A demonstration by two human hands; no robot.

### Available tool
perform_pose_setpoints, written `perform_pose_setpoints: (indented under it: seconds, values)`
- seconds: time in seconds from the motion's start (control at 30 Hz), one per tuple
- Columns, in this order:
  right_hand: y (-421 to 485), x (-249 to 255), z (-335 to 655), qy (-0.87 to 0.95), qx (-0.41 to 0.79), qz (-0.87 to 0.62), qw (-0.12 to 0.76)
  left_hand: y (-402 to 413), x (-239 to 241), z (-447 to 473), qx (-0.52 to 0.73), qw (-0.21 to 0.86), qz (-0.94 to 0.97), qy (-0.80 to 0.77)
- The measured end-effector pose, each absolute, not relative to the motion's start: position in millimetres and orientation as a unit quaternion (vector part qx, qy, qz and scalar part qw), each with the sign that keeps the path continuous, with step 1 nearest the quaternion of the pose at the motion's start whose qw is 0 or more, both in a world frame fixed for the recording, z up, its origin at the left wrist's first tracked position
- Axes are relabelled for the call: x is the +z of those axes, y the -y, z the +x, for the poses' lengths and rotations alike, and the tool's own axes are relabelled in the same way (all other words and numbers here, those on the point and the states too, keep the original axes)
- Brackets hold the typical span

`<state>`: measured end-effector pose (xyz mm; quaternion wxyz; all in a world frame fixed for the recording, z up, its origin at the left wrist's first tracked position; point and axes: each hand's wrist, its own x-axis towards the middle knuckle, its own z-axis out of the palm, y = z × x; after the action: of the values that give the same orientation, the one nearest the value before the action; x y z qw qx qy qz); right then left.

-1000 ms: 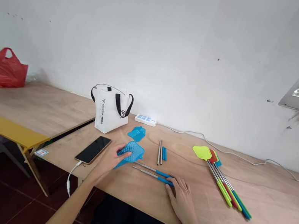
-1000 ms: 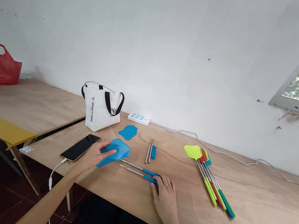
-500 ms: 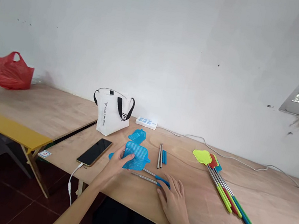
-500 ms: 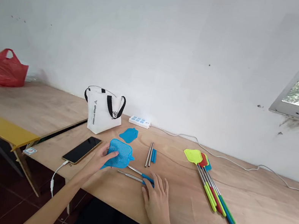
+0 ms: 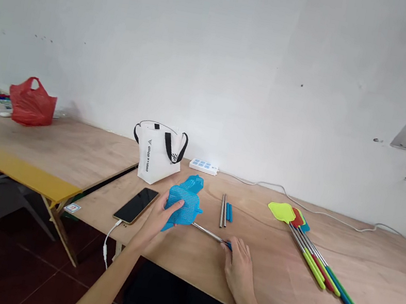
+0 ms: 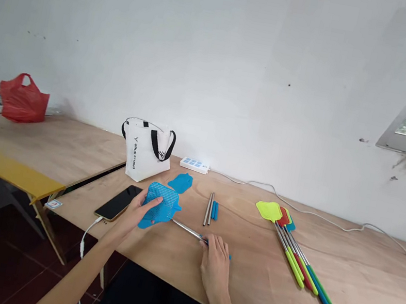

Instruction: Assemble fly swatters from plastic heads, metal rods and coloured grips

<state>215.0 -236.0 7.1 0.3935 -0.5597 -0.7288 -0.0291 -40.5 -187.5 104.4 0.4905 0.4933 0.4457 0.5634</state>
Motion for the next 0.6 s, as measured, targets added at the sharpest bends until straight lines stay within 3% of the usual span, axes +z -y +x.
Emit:
perform_pose_setpoints:
  seconds: [0.13,0.6]
  values:
    - [236,11,216,0.719,0.024,-0.535,0.443,186,102,-42,0.569,0.496,0.486,-0.44]
    - [240,14,217,0.697,0.038,-0.539,0.471,185,101,-35,0.561,0.532,0.46,-0.437]
